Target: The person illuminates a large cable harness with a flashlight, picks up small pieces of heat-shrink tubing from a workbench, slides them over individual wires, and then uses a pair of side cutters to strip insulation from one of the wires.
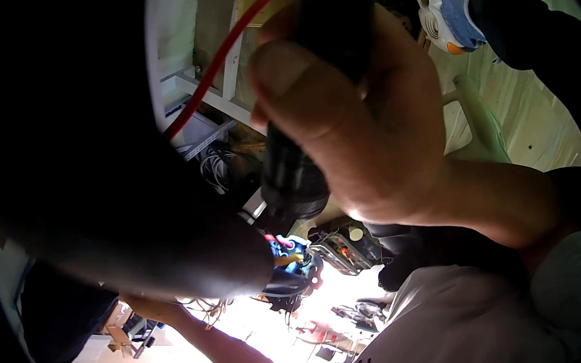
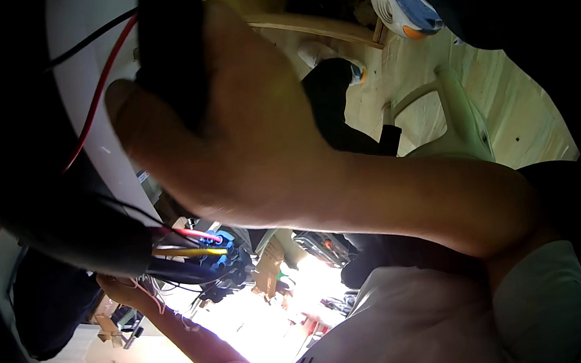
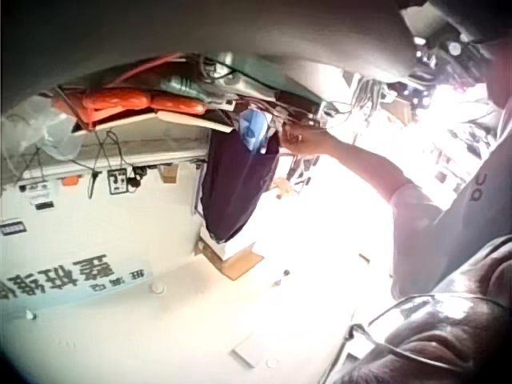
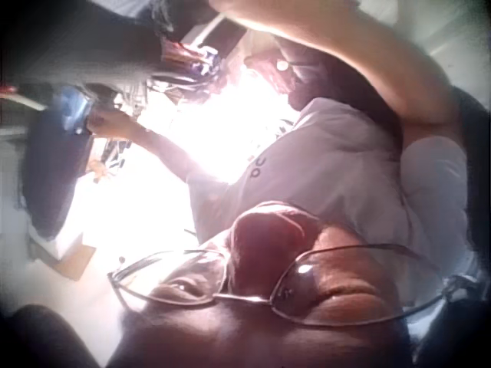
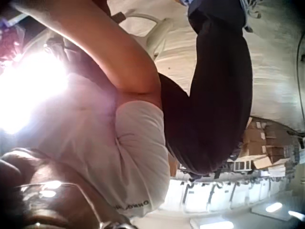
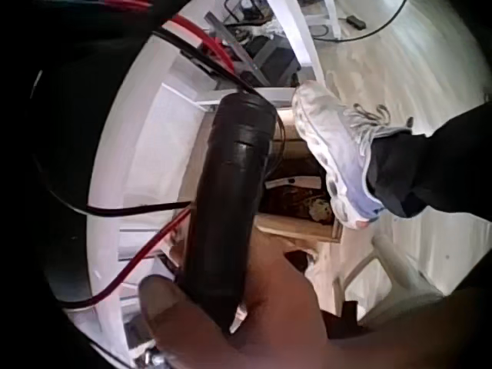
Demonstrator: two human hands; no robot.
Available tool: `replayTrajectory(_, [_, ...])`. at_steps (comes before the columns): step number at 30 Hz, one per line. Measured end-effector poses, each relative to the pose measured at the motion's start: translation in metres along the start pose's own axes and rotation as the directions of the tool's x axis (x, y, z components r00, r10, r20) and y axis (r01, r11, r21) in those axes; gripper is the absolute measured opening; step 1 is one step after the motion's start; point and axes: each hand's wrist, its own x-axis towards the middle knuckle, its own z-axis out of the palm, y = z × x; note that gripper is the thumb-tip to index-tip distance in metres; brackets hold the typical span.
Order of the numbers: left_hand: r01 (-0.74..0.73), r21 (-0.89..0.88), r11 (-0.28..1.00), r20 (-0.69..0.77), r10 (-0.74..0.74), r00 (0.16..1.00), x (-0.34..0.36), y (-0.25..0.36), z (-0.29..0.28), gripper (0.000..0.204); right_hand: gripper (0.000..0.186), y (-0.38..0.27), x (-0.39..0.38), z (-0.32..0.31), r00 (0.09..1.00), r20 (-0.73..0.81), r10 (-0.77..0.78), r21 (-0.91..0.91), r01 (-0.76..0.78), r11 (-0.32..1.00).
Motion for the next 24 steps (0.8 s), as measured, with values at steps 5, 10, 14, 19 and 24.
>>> replayTrajectory(5, [0.192, -0.482, 0.855, -0.026, -0.233, 0.972, 0.014, 0.006, 0.017, 0.048, 0.036, -0.001, -0.001, -0.001, 0.999, 0.022, 0.044, -0.061, -0.043, 0.997])
replayTrajectory(10, [0.156, -0.343, 0.926, -0.116, -0.207, 0.971, 0.012, 0.008, 0.013, 0.047, 0.038, -0.003, 0.000, -0.002, 0.992, 0.112, 0.056, -0.128, -0.042, 0.991])
replayTrajectory(14, [0.129, -0.280, 0.951, -0.168, -0.181, 0.969, 0.018, 0.014, 0.016, 0.046, 0.040, 0.001, 0.003, -0.007, 0.994, 0.109, 0.019, -0.082, -0.010, 0.997])
replayTrajectory(19, [0.104, -0.262, 0.960, -0.194, -0.158, 0.968, 0.018, 0.019, 0.020, 0.045, 0.039, 0.001, 0.000, -0.012, 0.997, 0.062, -0.050, -0.161, 0.059, 0.985])
replayTrajectory(24, [0.123, -0.230, 0.965, -0.223, -0.175, 0.959, 0.013, 0.016, 0.007, 0.044, 0.036, 0.002, -0.009, -0.011, 0.987, 0.133, -0.092, -0.142, 0.111, 0.984])
